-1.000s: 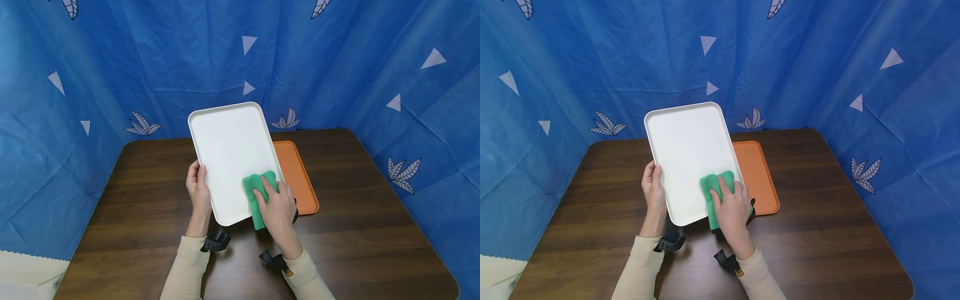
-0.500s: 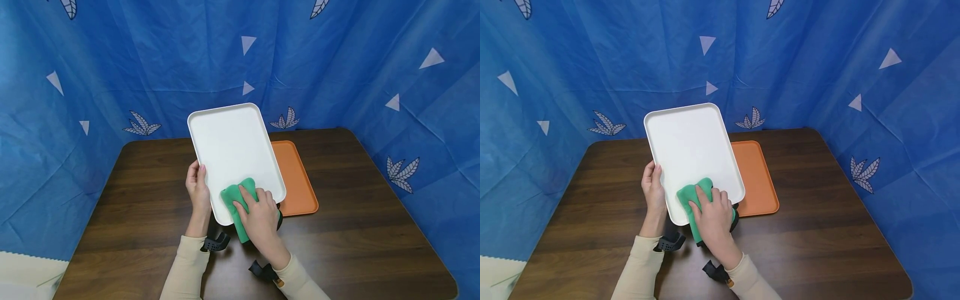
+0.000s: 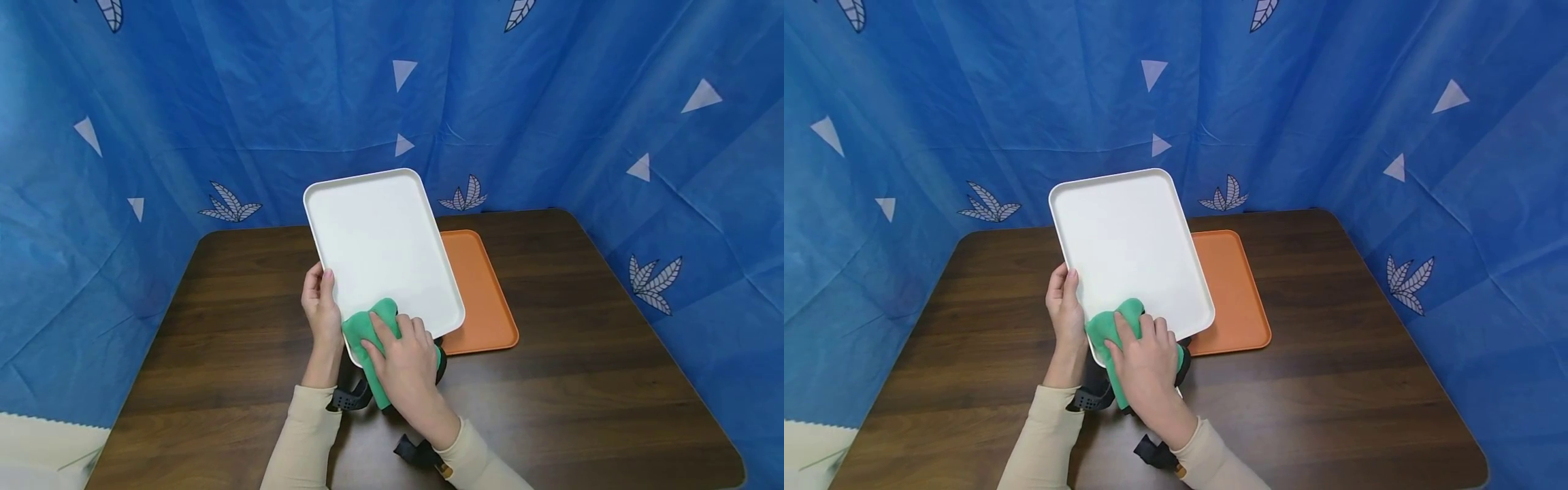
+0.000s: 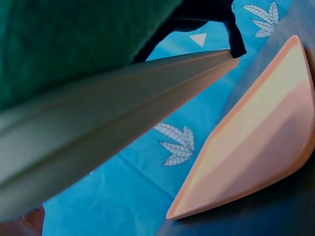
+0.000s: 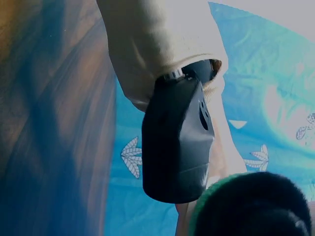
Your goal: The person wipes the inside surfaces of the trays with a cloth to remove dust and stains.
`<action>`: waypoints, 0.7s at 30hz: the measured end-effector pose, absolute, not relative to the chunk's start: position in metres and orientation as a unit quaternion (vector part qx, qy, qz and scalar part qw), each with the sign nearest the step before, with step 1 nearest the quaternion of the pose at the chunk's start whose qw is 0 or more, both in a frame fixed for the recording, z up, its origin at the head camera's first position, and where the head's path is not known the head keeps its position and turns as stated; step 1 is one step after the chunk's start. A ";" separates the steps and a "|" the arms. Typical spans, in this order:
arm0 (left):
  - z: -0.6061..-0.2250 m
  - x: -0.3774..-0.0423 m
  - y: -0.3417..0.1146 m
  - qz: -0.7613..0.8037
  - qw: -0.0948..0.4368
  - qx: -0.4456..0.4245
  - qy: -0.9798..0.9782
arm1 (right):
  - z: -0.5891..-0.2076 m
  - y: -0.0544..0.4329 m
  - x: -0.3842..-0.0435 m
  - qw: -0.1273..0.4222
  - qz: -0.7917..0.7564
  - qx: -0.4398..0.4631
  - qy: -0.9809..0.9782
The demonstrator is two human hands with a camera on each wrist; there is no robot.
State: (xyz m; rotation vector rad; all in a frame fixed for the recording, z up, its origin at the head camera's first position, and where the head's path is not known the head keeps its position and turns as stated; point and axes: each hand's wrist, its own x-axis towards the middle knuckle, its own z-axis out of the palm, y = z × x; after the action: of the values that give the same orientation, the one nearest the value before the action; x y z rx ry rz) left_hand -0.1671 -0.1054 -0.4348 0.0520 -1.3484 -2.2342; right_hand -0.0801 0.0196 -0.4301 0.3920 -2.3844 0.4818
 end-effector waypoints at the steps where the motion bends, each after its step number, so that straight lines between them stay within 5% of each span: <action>1: -0.434 -0.167 -0.106 -0.826 0.263 0.021 -0.498 | -0.430 0.019 -0.079 0.332 0.184 0.151 -0.913; 21: -0.434 -0.166 -0.106 -0.835 0.255 0.010 -0.487 | -0.439 0.032 -0.072 0.330 0.203 0.166 -0.907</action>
State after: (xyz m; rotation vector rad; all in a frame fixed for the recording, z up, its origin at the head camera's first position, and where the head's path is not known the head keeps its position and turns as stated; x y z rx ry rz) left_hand -0.1661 -0.1056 -0.4336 0.0275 -1.3232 -2.2687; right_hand -0.0723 0.0319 -0.4394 0.4346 -2.3709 0.5322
